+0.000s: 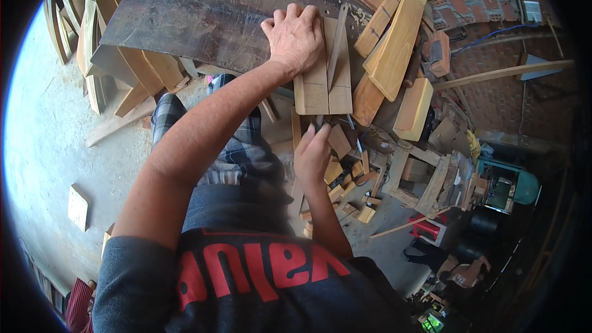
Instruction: The recorder sands a wooden block with a sanding tool and then uses a hand saw to cut a line on a wooden board.
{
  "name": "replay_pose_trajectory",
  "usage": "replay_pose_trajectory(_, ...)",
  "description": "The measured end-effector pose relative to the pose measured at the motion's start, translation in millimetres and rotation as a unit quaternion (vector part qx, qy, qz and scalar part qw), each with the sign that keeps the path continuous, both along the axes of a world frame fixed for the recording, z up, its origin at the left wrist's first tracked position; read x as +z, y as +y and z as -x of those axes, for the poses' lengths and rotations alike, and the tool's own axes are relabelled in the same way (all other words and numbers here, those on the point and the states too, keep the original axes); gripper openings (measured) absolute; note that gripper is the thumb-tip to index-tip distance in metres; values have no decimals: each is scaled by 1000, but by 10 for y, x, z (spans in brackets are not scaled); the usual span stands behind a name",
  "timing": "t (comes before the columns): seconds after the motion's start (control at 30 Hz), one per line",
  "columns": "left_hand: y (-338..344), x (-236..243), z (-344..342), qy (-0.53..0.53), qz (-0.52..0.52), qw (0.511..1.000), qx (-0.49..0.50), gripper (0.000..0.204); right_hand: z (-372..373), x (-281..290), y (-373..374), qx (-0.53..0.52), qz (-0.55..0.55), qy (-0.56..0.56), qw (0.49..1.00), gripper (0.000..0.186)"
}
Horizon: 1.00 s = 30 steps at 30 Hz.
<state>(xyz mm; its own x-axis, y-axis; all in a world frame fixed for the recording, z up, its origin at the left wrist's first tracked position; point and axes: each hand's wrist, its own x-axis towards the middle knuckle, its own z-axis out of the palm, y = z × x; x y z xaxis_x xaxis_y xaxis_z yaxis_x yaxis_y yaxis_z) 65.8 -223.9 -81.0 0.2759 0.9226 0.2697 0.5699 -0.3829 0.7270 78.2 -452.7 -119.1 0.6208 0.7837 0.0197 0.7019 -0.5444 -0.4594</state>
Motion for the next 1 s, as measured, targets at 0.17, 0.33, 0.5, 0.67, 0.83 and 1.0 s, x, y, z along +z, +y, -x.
replay_pose_trajectory(0.17, 8, 24, 5, 10, 9, 1000, 2, 27, 38, -23, -20, -23, 0, 41, 999, 23)
replay_pose_trajectory(0.33, 4, 21, 2, -1, 9, 1000, -1, 27, 49, -25, -35, -2, -37, 19, 999, 24)
replay_pose_trajectory(0.5, 16, 18, 0, 1, -5, 1000, 11, 26, 36, -121, -83, -21, -20, 49, 998, 26)
replay_pose_trajectory(0.67, 8, -1, -10, 1, -1, 1000, 8, 26, 38, -51, -10, -10, -33, 17, 999, 23)
replay_pose_trajectory(0.83, 24, -18, -3, 1, -10, 1000, 9, 28, 69, 59, 20, -13, -12, 32, 999, 23)
replay_pose_trajectory(1.0, 30, -32, -12, 24, -10, 1000, 1, 29, 50, 74, 0, -9, -72, 31, 997, 24)
